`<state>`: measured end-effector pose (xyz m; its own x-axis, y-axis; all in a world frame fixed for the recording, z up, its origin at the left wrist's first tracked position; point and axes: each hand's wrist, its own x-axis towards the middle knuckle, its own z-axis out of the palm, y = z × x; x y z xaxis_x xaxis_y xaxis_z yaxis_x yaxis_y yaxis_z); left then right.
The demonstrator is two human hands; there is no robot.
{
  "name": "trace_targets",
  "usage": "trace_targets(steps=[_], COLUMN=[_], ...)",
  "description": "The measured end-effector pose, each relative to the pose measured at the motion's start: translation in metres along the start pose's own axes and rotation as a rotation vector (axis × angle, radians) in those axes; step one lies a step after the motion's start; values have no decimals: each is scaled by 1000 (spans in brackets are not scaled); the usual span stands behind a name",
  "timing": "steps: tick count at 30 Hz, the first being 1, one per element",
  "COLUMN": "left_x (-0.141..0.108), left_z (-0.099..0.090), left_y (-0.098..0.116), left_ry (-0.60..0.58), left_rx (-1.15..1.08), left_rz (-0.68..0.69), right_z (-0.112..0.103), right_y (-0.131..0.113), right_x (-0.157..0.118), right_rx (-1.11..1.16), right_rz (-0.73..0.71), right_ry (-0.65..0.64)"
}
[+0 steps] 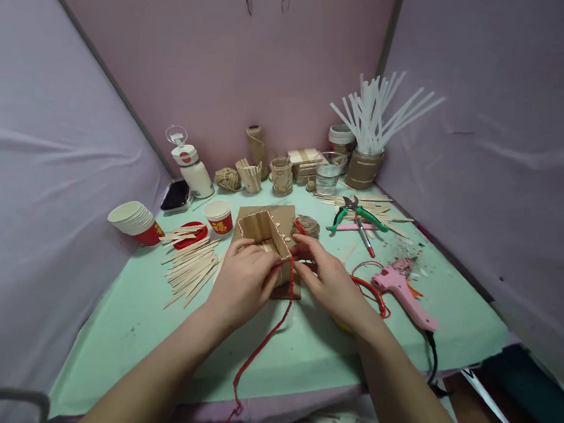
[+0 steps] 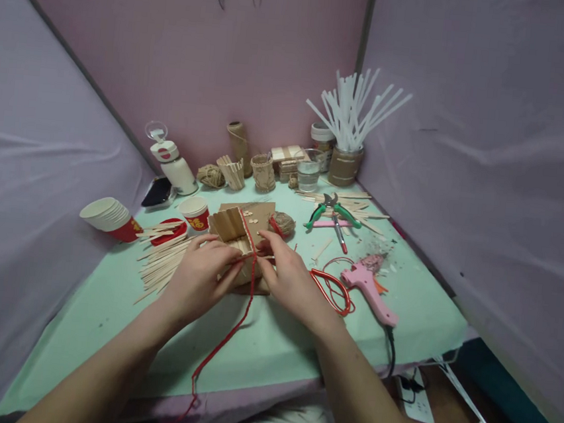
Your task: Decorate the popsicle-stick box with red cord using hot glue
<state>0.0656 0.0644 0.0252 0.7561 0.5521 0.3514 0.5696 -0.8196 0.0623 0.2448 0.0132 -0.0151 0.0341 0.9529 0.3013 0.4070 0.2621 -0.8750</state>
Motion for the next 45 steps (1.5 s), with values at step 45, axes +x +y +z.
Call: trace_targets(steps=[45], left_x=[-4], left_z=[-34], left_y=[-46], left_ry=[-212], left_rx=[-403], left_rz=[40], right_z=[-86], right_y=[36], right_x=[-103], right_rx=[-499], right_rz=[269], right_ry=[630])
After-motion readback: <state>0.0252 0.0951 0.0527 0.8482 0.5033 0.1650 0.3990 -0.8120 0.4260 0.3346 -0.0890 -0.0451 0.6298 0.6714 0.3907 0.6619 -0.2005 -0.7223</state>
